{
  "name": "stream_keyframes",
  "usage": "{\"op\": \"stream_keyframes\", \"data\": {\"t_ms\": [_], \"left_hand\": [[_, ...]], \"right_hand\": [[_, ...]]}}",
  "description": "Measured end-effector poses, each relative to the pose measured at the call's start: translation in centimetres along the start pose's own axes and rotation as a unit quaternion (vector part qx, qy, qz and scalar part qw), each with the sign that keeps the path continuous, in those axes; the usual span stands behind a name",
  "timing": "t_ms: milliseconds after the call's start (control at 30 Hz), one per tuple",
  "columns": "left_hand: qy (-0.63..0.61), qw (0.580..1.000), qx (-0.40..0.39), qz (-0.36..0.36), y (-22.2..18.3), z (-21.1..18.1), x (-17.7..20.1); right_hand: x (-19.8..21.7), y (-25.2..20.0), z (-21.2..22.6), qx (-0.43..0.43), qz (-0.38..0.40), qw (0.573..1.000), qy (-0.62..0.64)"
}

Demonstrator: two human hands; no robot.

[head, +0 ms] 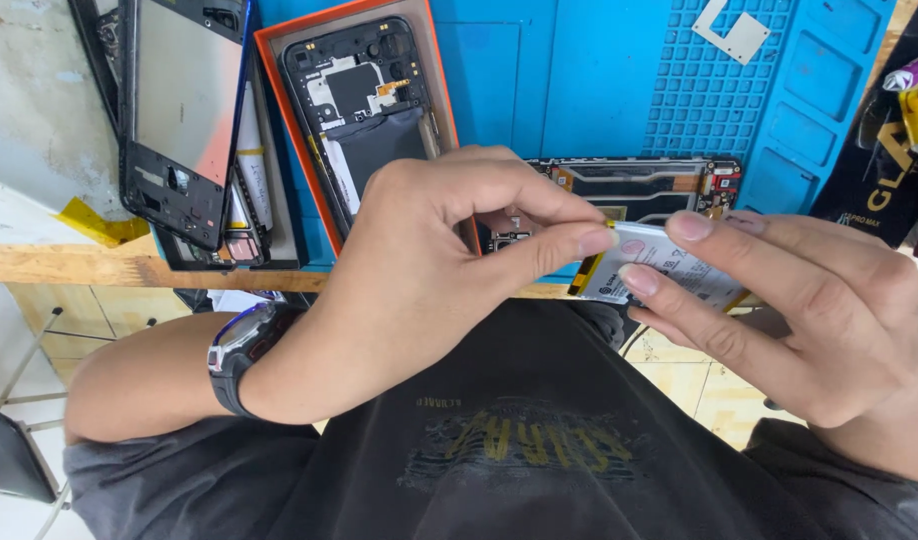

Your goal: Repairing a smartphone by installing a new battery and assembling internal components

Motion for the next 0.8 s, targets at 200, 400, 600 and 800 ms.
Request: {"op": "stream_keyframes", "data": {"t_ms": [200,400,600,800], "left_hand": [[-0.023,0.999,0.032,-0.030,0.1,0.5,-0.5],[-0.023,0.999,0.005,-0.047,0.1,0.0,-0.6],[0.220,0.966,-0.134,-0.003,-0.2,0.3,0.9],[0.570,0.789,-0.228,0.019,-1.3,1.4,1.1]], "right_hand": [[0.4,0.4,-0.3,0.016,0.022,1.000,-0.009],[0.0,-0.6,-0.7,0.025,0.024,0.999,-0.016],[-1.4,1.4,-3.0,0.052,-0.005,0.995,0.088],[-2.5,1.4,-3.7,0.020,0.041,0.997,0.069]]}}
Point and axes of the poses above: each hand's wrist, its own y-axis towards the middle knuckle, its own x-axis out of the back of the hand, z = x × y, the point moved 3 cm from there along y, towards the middle knuckle
